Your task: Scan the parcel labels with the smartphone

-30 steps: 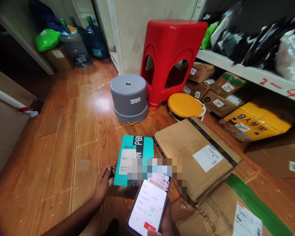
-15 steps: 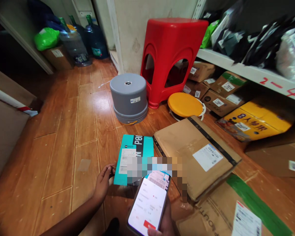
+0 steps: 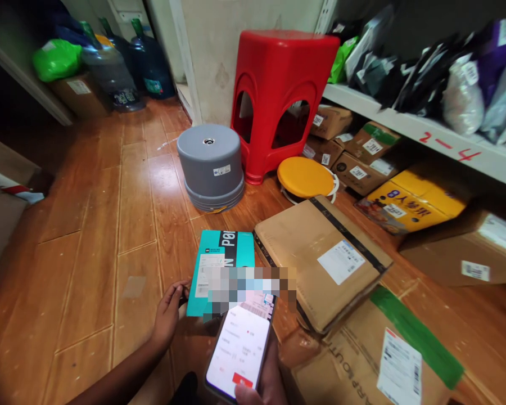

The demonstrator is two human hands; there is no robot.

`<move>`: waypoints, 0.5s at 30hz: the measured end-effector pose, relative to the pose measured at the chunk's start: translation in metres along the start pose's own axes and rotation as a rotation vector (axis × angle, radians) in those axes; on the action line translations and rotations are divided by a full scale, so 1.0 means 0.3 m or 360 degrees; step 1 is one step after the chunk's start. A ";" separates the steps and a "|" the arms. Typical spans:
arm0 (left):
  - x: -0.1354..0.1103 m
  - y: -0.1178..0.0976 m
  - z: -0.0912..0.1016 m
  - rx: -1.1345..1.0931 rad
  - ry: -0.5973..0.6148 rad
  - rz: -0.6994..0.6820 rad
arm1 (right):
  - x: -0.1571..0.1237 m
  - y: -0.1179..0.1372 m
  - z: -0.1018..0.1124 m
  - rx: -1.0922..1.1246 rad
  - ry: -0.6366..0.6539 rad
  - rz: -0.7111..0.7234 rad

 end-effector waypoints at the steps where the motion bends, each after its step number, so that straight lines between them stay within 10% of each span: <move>1: 0.002 0.003 0.002 0.0002 0.0003 0.0011 | 0.002 0.001 -0.007 0.0008 0.0013 -0.0006; 15: 0.013 0.025 0.005 -0.0001 0.0033 0.0040 | 0.003 0.029 0.009 -0.0379 0.0024 0.0141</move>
Point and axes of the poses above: each hand's wrist, its own x-axis towards the middle knuckle, its own z-axis out of the back of the hand, y = z × x, the point moved 7 cm from there along x, towards the middle knuckle, and after that the axes turned 10 degrees about y, right-handed, at the moved point
